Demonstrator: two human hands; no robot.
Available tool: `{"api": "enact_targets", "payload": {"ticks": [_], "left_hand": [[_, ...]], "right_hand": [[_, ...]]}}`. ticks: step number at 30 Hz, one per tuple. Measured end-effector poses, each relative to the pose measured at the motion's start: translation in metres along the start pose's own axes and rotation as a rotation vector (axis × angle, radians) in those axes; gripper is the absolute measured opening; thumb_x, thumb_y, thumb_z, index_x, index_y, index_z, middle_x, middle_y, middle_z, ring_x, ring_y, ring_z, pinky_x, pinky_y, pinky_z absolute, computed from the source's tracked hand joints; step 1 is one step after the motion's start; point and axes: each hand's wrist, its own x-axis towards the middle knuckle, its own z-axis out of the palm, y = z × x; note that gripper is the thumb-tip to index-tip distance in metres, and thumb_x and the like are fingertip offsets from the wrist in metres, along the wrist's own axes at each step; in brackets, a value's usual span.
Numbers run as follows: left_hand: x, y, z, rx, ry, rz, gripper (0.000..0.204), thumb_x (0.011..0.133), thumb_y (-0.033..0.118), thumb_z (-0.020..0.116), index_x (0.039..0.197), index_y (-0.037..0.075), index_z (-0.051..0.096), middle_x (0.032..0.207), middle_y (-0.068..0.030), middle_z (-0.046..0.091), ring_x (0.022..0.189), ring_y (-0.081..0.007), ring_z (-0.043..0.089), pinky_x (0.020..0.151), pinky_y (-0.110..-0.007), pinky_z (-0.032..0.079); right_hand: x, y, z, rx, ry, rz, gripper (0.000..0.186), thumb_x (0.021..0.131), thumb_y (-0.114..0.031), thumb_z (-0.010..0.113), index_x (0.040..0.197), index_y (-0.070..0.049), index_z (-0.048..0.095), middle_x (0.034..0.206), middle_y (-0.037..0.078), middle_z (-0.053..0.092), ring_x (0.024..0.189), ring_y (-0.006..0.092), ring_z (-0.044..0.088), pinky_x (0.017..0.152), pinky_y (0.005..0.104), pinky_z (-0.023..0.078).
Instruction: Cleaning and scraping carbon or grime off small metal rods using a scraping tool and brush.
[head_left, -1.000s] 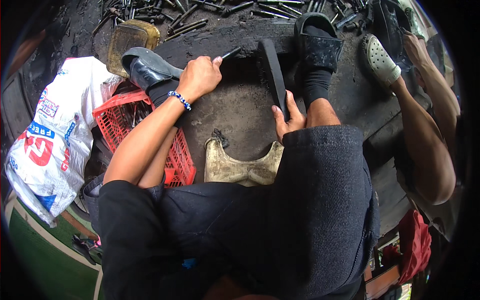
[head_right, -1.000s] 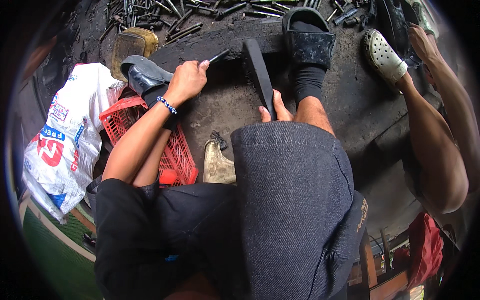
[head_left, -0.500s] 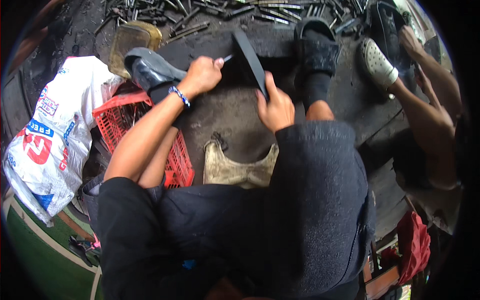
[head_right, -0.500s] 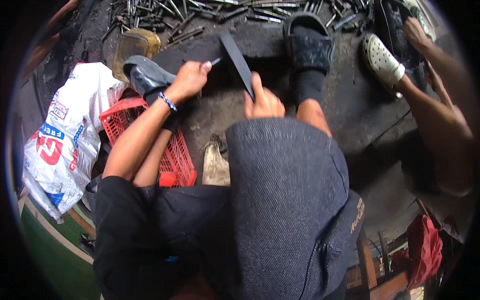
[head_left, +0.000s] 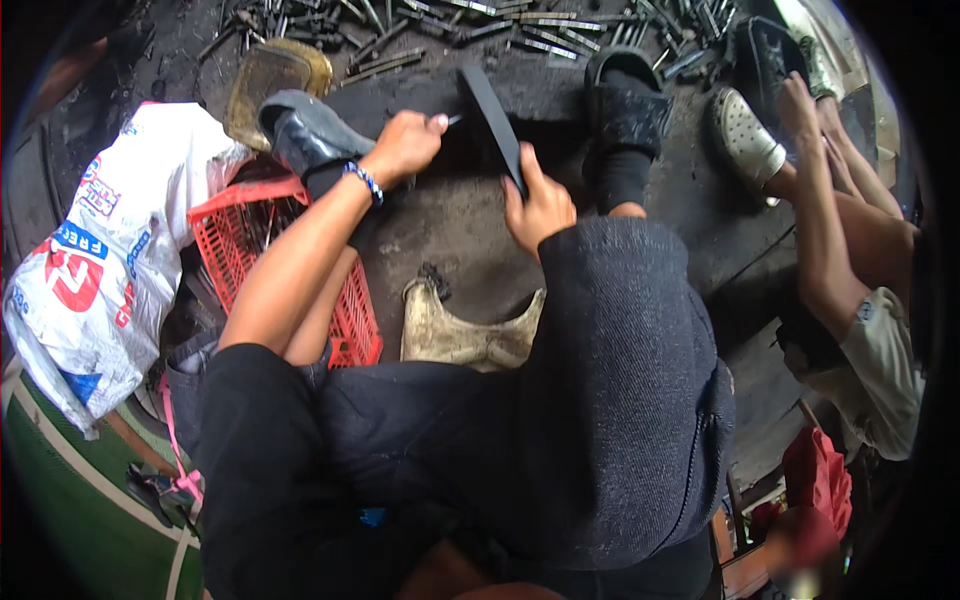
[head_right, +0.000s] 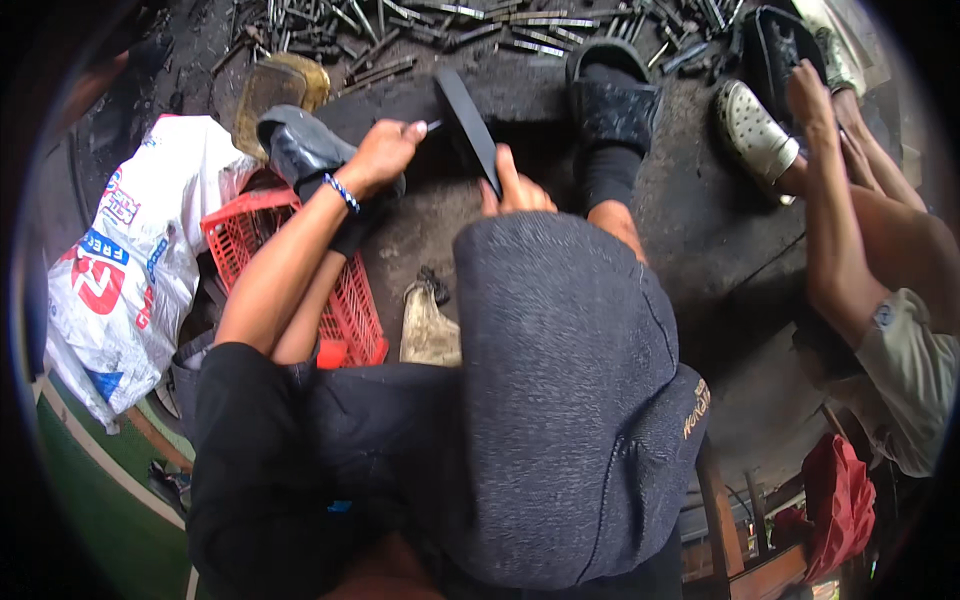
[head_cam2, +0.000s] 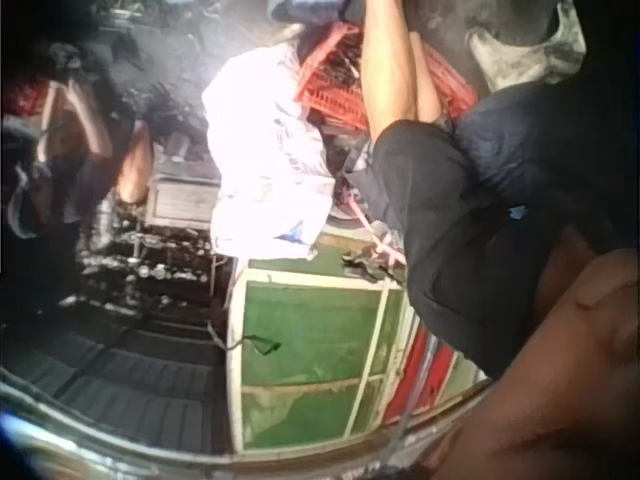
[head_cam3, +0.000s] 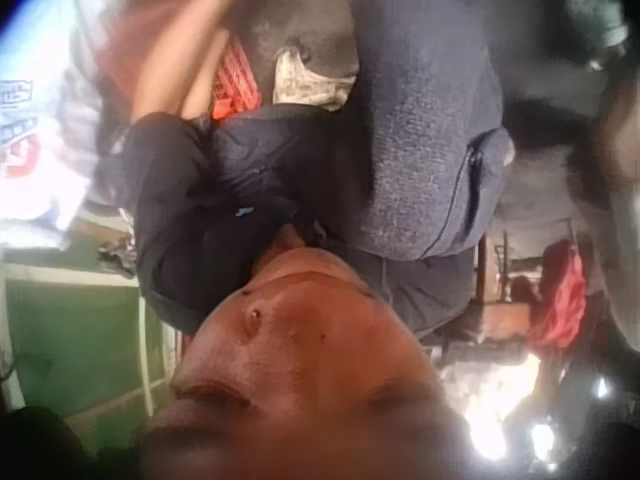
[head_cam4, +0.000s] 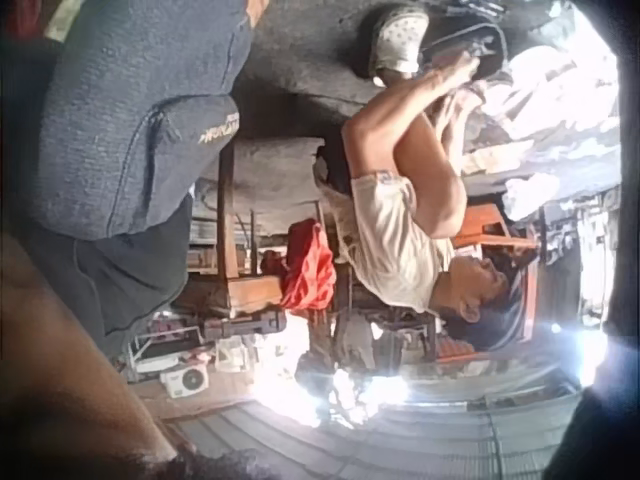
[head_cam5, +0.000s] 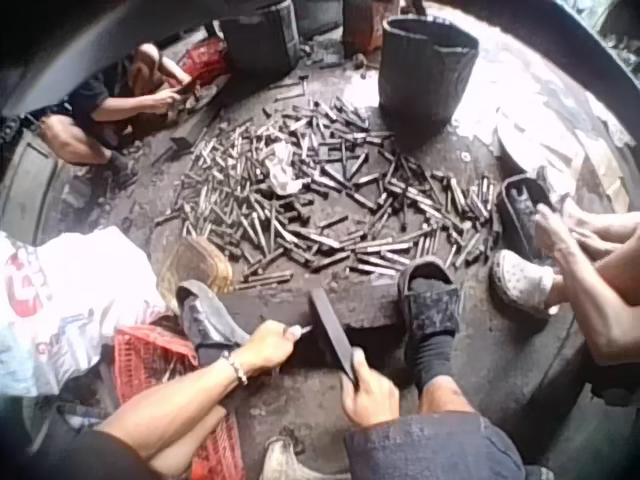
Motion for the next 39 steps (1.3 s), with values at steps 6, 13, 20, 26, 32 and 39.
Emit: {"api": "enact_targets", "payload": {"ticks": [6, 13, 20, 26, 32, 39], "left_hand": [[-0.005, -0.002, -0.036, 0.184, 0.004, 0.115, 0.051, 0.092, 0.04, 0.048, 0.08, -0.006, 0.064, 0.084, -0.0308, 0.061, 0.088, -0.0448, 0.061, 0.076, -0.048, 0.049], [-0.06, -0.032, -0.149, 0.066, 0.401, 0.289, 0.046, 0.095, 0.039, 0.045, 0.075, 0.0, 0.059, 0.071, -0.0221, 0.06, 0.069, -0.0386, 0.059, 0.063, -0.045, 0.045], [-0.182, -0.173, -0.201, 0.704, 0.125, -0.511, 0.039, 0.09, 0.036, 0.05, 0.101, 0.003, 0.065, 0.089, -0.0288, 0.064, 0.088, -0.0425, 0.063, 0.08, -0.048, 0.05], [-0.194, -0.217, -0.191, 0.523, 0.012, -0.657, 0.041, 0.084, 0.039, 0.061, 0.1, 0.001, 0.066, 0.094, -0.025, 0.066, 0.091, -0.0412, 0.063, 0.081, -0.046, 0.051], [-0.147, -0.189, -0.203, 0.764, -0.057, -0.214, 0.039, 0.084, 0.034, 0.064, 0.105, 0.001, 0.063, 0.086, -0.0238, 0.066, 0.084, -0.0386, 0.065, 0.077, -0.045, 0.05], [0.01, -0.039, -0.193, 0.717, 0.348, 0.096, 0.038, 0.086, 0.037, 0.059, 0.099, 0.002, 0.064, 0.1, -0.0218, 0.065, 0.094, -0.0374, 0.062, 0.081, -0.046, 0.05]], "right_hand": [[-0.068, 0.024, -0.009, 0.234, -0.193, 0.333, 0.044, 0.085, -0.013, 0.063, 0.127, -0.007, 0.052, 0.084, 0.024, 0.063, 0.075, 0.0313, 0.068, 0.064, 0.0337, 0.05], [-0.086, 0.056, 0.015, 0.24, -0.017, 0.093, 0.047, 0.084, -0.013, 0.067, 0.126, 0.0, 0.052, 0.085, 0.025, 0.065, 0.076, 0.0253, 0.069, 0.066, 0.0328, 0.051], [-0.071, 0.035, 0.0, 0.151, -0.116, 0.276, 0.044, 0.086, -0.015, 0.066, 0.126, 0.0, 0.053, 0.089, 0.021, 0.066, 0.083, 0.0163, 0.064, 0.073, 0.0295, 0.049], [-0.067, 0.051, -0.001, 0.083, -0.128, 0.262, 0.049, 0.088, -0.029, 0.061, 0.132, -0.014, 0.048, 0.086, 0.022, 0.066, 0.081, 0.0381, 0.066, 0.072, 0.0402, 0.051], [-0.074, 0.053, 0.005, 0.138, -0.073, 0.318, 0.046, 0.086, -0.015, 0.065, 0.128, -0.001, 0.051, 0.102, 0.022, 0.066, 0.095, 0.0202, 0.065, 0.08, 0.0302, 0.048], [-0.085, 0.063, -0.005, 0.141, -0.119, 0.34, 0.05, 0.085, -0.021, 0.066, 0.129, -0.002, 0.05, 0.099, 0.024, 0.066, 0.091, 0.0266, 0.067, 0.078, 0.0328, 0.05]]}}
